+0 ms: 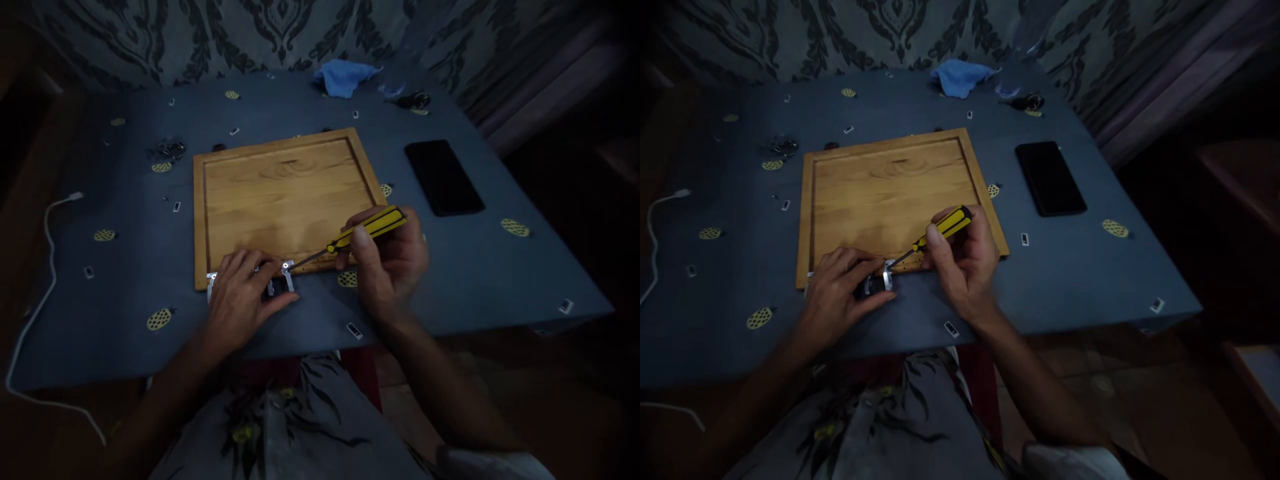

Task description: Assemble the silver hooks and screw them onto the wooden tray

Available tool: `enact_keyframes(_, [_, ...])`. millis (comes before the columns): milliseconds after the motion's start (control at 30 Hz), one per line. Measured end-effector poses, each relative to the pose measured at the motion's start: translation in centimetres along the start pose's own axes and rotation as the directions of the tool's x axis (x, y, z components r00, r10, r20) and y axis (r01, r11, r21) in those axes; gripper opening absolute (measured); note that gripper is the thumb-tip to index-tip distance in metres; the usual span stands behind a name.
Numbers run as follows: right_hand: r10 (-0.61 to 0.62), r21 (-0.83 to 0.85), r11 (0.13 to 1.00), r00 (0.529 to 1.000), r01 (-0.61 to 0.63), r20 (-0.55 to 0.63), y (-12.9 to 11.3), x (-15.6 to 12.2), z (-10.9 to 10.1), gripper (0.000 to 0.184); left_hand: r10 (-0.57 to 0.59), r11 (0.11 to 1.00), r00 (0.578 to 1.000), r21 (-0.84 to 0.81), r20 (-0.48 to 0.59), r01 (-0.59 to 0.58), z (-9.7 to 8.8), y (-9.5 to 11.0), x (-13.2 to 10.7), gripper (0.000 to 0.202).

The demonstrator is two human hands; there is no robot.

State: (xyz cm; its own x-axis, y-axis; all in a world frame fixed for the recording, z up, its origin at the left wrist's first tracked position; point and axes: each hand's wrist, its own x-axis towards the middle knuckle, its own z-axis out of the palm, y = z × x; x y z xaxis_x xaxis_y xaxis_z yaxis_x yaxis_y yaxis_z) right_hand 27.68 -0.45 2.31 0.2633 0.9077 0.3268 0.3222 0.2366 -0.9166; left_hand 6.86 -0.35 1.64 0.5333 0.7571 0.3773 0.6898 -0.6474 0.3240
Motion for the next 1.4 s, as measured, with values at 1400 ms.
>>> enact_keyframes(1400, [-0.259, 0.219, 0.962, 0.797, 0.162, 0.545, -4.5, 5.0, 1.1, 0.018, 0.025, 1.000, 0.999, 0.010, -0.035, -0.025, 0.4, -0.5, -0.2, 0.047])
